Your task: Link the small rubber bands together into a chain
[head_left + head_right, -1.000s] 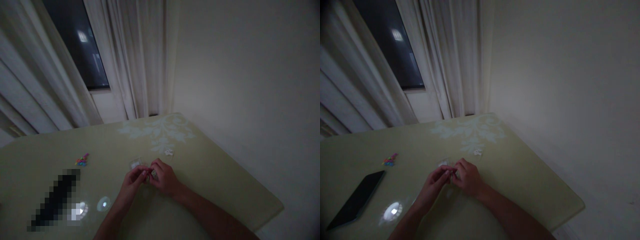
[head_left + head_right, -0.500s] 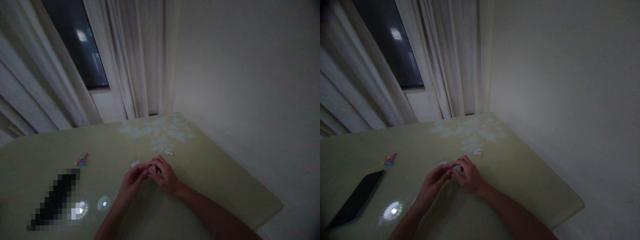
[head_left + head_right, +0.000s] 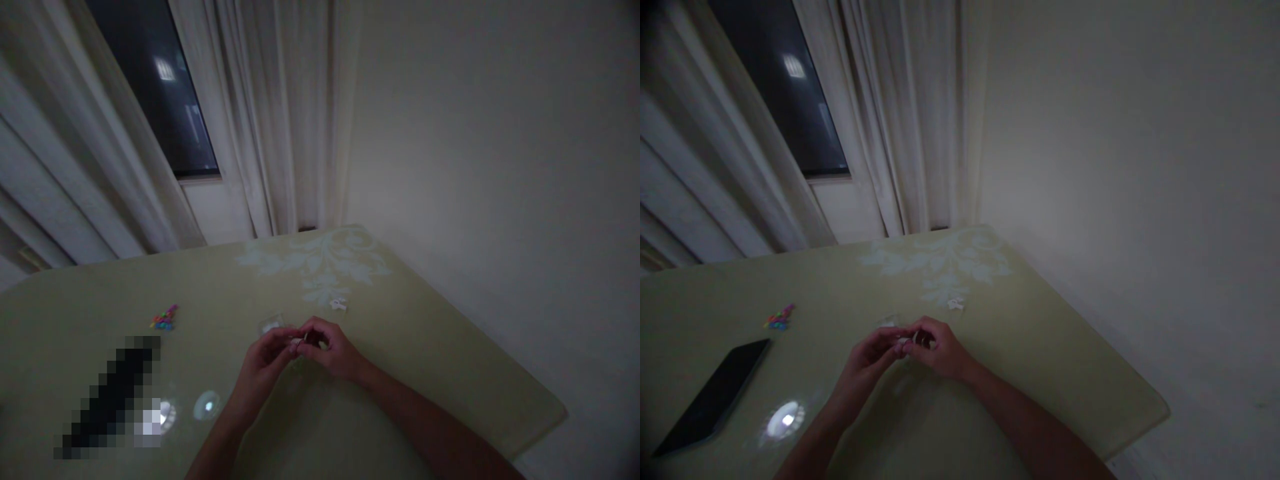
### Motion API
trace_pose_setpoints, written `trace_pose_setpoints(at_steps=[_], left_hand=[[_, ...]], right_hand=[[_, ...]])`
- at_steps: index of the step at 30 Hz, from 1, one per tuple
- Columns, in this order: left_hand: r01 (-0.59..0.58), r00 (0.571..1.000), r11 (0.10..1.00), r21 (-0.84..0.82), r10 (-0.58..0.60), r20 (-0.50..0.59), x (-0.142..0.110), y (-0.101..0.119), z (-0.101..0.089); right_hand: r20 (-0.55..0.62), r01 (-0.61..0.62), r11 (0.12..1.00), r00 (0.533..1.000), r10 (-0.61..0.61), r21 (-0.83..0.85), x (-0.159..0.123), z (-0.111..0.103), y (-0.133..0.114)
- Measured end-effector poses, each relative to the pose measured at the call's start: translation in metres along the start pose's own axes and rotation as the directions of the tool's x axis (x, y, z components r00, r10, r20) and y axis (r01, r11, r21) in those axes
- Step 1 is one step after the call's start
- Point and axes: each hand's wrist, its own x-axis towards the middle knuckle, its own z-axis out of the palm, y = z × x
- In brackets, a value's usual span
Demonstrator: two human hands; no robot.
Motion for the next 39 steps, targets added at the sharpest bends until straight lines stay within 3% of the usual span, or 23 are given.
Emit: trace_pose_setpoints(at_steps=[5,11,20,30,39], left_hand=[[0.039,0.999,0.999,0.026,-0.039,-0.007,0.000,-0.001,-0.001],[0.000,1.000,0.992,0.123,0.000,0.000,0.001,-0.003,-0.004],[0.006,0.999,0.992,0.129,0.000,-0.050,0.003,-0.003,-0.006],[-0.020,0.995,0.986,0.166,0.035,-0.089,0.002,-0.002,-0.006],[-0.065,0.991,0.965,0.254,0.093,-0.099,0.004,-0.003,-0.007]], right_hand=[[0.023,0.023,0.999,0.999,-0.024,0.035,-0.001,0.000,-0.004],[0.038,0.039,0.997,0.998,-0.041,0.061,-0.002,0.000,-0.003],[0.030,0.012,0.997,0.999,-0.015,0.074,-0.002,0.002,-0.005],[-0.053,0.006,0.999,0.999,-0.003,0.054,-0.003,0.006,-0.004],[-0.158,0.019,0.996,0.987,-0.033,-0.085,-0.002,0.010,-0.002]])
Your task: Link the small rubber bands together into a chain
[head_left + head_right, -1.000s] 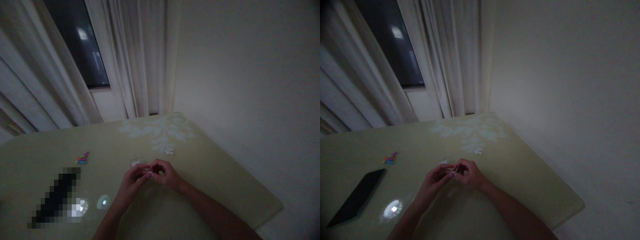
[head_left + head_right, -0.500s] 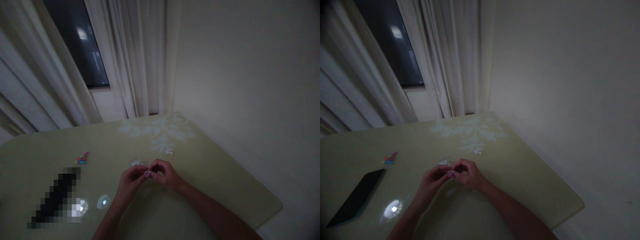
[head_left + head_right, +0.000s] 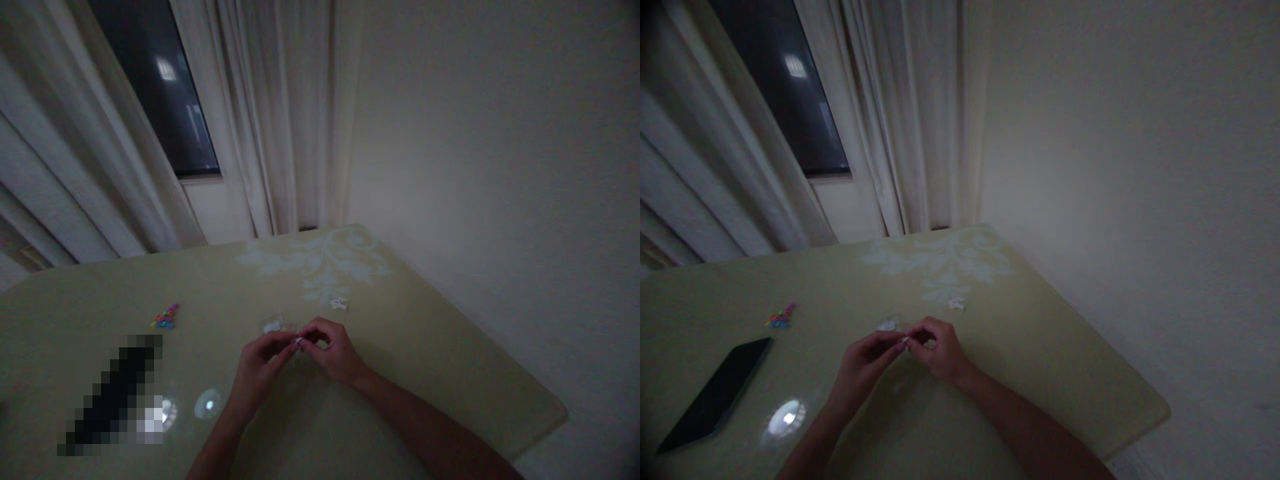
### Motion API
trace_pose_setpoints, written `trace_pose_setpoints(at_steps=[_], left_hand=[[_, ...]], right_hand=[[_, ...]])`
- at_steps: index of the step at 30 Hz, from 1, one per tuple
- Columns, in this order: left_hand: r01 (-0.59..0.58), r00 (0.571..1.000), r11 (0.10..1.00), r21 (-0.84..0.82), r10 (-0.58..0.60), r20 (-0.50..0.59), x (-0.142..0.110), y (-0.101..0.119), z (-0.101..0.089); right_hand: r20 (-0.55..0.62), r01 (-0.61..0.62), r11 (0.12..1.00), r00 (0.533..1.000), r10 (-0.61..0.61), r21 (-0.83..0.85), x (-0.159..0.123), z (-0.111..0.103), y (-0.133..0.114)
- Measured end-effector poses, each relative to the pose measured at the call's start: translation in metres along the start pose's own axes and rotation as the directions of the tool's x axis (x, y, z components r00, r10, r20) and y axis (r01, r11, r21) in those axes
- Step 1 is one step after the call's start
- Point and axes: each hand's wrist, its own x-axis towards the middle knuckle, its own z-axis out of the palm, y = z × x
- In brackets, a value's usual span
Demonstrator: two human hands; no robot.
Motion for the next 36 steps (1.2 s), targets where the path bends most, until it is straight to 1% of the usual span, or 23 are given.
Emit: trace_pose_setpoints(at_steps=[3,5,8,10,11,12,14,17,20,24,27,30,33,36], left_hand=[[-0.018,1.000,0.999,0.028,0.019,-0.007,0.001,0.001,0.000],[-0.030,0.998,0.998,0.050,0.033,-0.051,0.002,0.000,-0.004],[-0.017,0.976,0.993,0.120,0.042,-0.213,0.006,-0.003,-0.016],[0.025,0.943,0.982,0.187,0.039,-0.330,0.009,-0.005,-0.027],[0.047,0.927,0.974,0.223,0.041,-0.373,0.010,-0.006,-0.032],[0.063,0.914,0.964,0.257,0.047,-0.402,0.011,-0.007,-0.037],[0.089,0.902,0.940,0.331,0.065,-0.426,0.014,-0.009,-0.044],[0.101,0.916,0.890,0.444,0.091,-0.391,0.016,-0.012,-0.048],[0.048,0.938,0.848,0.528,0.143,-0.315,0.016,-0.015,-0.047],[-0.039,0.950,0.810,0.584,0.212,-0.230,0.015,-0.021,-0.043],[-0.080,0.957,0.791,0.607,0.232,-0.175,0.017,-0.029,-0.043],[-0.102,0.965,0.750,0.653,0.234,-0.119,0.019,-0.039,-0.046],[-0.118,0.963,0.702,0.702,0.253,-0.092,0.021,-0.045,-0.049],[-0.152,0.940,0.643,0.751,0.330,-0.092,0.019,-0.042,-0.047]], right_hand=[[0.004,0.021,1.000,1.000,-0.021,-0.015,0.000,0.001,-0.001],[0.011,0.031,0.999,0.999,-0.030,-0.013,0.000,0.001,-0.004],[0.003,0.031,0.999,1.000,-0.031,-0.036,0.000,0.001,-0.007],[-0.006,0.013,0.998,1.000,-0.013,-0.061,0.000,0.000,-0.007],[-0.005,0.005,0.998,1.000,-0.006,-0.069,0.000,0.000,-0.006],[-0.005,0.000,0.997,1.000,-0.001,-0.076,-0.001,0.000,-0.005],[-0.008,-0.002,0.997,1.000,0.001,-0.081,-0.001,0.000,-0.004],[-0.002,-0.007,0.996,1.000,0.007,-0.089,-0.001,0.000,-0.002],[-0.007,0.012,0.995,1.000,-0.013,-0.099,0.000,-0.001,-0.001],[-0.029,0.030,0.994,0.999,-0.033,-0.103,0.001,-0.002,-0.001],[-0.030,0.029,0.994,0.999,-0.033,-0.106,0.002,-0.004,-0.002],[-0.014,0.019,0.991,1.000,-0.021,-0.136,0.003,-0.005,-0.003],[0.011,0.012,0.978,1.000,-0.011,-0.208,0.005,-0.010,0.001],[0.070,0.030,0.953,0.998,-0.009,-0.302,0.009,-0.018,0.006]])
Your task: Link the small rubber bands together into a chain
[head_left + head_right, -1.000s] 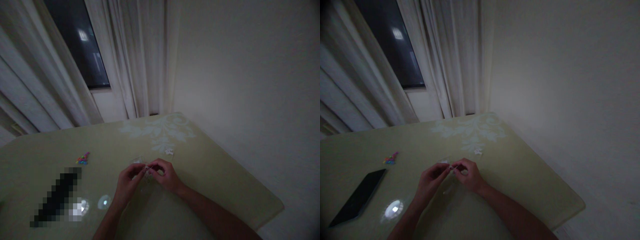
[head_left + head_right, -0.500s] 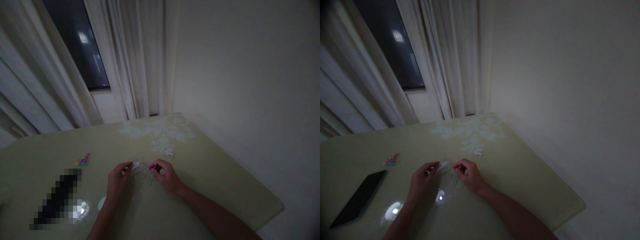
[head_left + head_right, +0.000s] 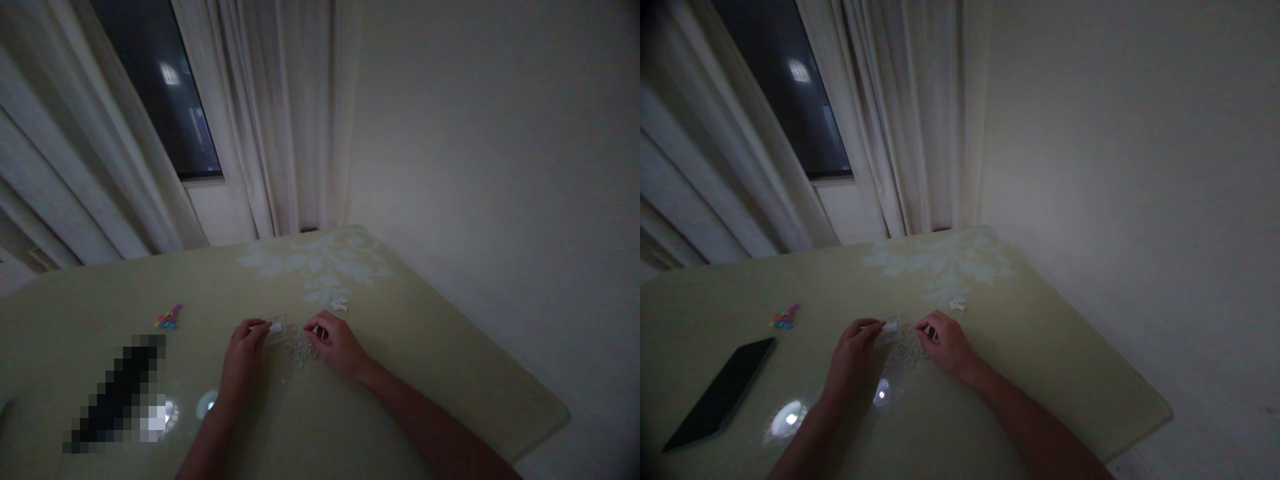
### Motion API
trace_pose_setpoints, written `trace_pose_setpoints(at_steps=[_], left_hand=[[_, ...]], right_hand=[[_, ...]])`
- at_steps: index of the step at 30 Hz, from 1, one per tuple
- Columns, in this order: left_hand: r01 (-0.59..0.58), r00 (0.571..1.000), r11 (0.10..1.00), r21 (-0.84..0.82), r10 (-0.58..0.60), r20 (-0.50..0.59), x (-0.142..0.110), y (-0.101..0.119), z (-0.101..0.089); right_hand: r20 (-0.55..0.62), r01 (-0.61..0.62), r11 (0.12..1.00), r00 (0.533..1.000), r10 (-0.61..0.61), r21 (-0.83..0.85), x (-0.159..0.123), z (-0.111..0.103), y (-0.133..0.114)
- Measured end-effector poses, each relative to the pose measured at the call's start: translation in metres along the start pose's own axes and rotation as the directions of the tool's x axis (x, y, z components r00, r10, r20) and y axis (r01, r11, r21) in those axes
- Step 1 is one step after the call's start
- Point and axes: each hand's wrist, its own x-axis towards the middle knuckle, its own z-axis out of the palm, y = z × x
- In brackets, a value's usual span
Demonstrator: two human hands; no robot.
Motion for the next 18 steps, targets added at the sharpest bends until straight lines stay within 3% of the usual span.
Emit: trace_pose_setpoints(at_steps=[3,7,10,18], left_hand=[[-0.110,0.994,0.993,0.042,0.110,0.016,-0.003,0.013,-0.002],[-0.273,0.924,0.961,0.037,0.251,0.289,-0.010,0.032,0.000],[-0.282,0.892,0.955,0.090,0.227,0.392,-0.014,0.039,0.005],[-0.219,0.867,0.969,0.116,0.138,0.479,-0.015,0.044,0.007]], right_hand=[[0.090,0.005,0.995,0.996,0.004,-0.100,0.001,-0.007,0.005],[0.215,0.077,0.970,0.976,-0.027,-0.231,-0.002,-0.011,0.003],[0.292,0.121,0.942,0.956,-0.026,-0.313,-0.004,-0.009,-0.002],[0.376,0.228,0.876,0.925,-0.058,-0.425,-0.006,0.002,-0.003]])
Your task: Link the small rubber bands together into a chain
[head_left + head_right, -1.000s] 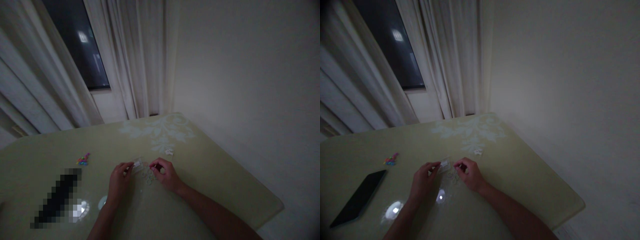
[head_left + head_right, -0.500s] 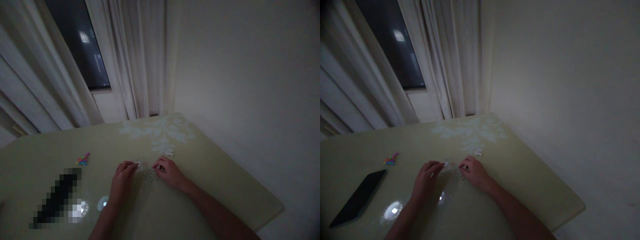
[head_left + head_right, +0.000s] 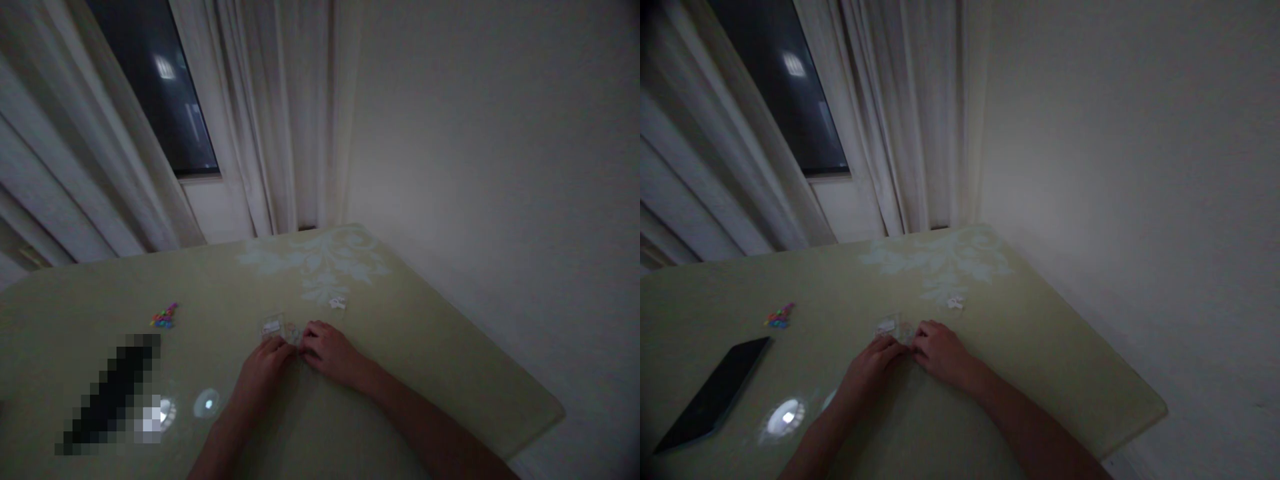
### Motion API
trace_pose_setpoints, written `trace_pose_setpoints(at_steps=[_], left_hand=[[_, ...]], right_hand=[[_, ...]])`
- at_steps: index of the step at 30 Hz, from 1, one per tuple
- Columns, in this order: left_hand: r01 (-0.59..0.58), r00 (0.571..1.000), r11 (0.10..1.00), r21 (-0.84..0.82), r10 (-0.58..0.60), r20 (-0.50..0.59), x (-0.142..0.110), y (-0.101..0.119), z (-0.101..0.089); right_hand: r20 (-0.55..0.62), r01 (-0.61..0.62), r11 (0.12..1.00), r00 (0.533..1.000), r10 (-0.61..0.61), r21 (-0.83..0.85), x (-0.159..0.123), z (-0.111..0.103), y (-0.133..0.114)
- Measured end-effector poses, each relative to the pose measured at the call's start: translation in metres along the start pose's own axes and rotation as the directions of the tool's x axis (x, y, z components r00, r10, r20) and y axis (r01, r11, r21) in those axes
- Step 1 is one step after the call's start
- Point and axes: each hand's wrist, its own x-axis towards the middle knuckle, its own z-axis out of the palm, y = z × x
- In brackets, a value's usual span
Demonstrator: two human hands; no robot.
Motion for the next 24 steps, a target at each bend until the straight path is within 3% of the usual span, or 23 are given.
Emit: trace_pose_setpoints(at_steps=[4,12,17,21,24], left_hand=[[0.013,1.000,1.000,-0.020,-0.013,0.011,0.001,0.001,-0.001],[0.055,0.998,0.998,-0.044,-0.056,-0.014,0.000,-0.002,0.007],[0.055,0.979,0.965,-0.257,-0.103,-0.175,0.001,-0.008,0.012],[0.003,0.928,0.916,-0.402,-0.153,-0.341,0.003,-0.006,0.006],[-0.044,0.896,0.901,-0.431,-0.155,-0.417,0.003,-0.003,0.000]], right_hand=[[-0.006,0.005,0.999,1.000,-0.005,-0.034,0.000,0.002,0.000],[-0.168,-0.069,0.985,0.981,0.096,0.160,0.001,-0.008,0.011],[-0.203,-0.150,0.985,0.965,0.164,0.079,-0.001,-0.013,0.023],[-0.179,-0.177,0.979,0.971,0.157,-0.104,-0.002,-0.015,0.027],[-0.189,-0.142,0.978,0.976,0.112,-0.153,-0.001,-0.011,0.021]])
